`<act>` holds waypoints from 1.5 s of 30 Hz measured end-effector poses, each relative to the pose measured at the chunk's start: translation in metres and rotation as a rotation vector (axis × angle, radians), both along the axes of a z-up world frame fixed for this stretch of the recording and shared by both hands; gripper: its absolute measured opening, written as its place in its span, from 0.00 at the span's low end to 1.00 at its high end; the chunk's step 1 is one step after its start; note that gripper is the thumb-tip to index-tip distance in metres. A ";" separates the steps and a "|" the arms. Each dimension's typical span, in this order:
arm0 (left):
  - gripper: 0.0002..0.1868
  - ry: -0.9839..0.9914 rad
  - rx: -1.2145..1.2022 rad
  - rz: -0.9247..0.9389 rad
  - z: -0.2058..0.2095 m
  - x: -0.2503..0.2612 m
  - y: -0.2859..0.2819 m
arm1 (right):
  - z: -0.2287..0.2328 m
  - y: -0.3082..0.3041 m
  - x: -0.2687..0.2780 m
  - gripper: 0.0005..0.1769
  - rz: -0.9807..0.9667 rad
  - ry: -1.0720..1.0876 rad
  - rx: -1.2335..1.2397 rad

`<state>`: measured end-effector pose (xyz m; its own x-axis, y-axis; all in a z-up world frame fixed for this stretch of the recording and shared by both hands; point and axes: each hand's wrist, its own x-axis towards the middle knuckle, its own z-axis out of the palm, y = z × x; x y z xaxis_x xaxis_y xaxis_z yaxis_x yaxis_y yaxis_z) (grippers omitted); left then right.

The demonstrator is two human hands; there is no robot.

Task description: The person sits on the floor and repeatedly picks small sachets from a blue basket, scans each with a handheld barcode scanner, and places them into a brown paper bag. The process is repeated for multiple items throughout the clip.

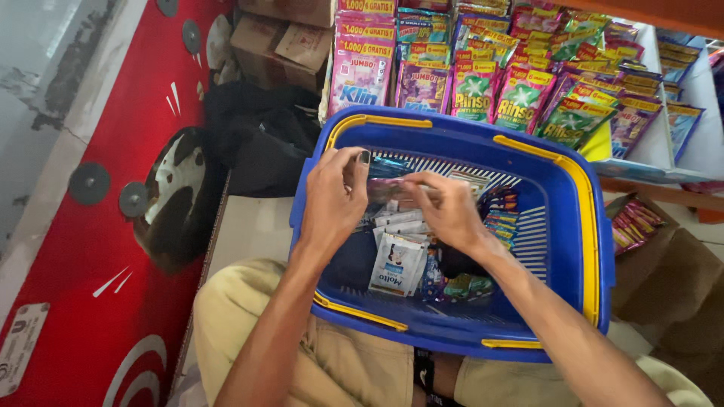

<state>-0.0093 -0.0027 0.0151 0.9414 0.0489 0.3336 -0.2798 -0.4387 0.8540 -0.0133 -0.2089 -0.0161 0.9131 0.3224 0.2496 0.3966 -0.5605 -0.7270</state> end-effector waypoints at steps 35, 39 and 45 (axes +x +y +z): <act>0.27 0.518 -0.893 -0.269 -0.023 -0.021 -0.037 | -0.076 -0.132 -0.063 0.49 0.103 0.332 -0.880; 0.32 0.464 -0.864 -0.269 -0.016 -0.019 -0.031 | -0.073 -0.134 -0.058 0.46 0.087 0.370 -0.894; 0.36 0.418 -0.919 -0.203 -0.036 -0.012 -0.024 | 0.006 -0.090 -0.056 0.32 0.055 0.436 -0.434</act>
<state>-0.0209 -0.0267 -0.0209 0.9927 -0.0531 -0.1081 0.1204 0.4555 0.8821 -0.0697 -0.2988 -0.0101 0.8806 0.3608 -0.3072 0.1513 -0.8284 -0.5393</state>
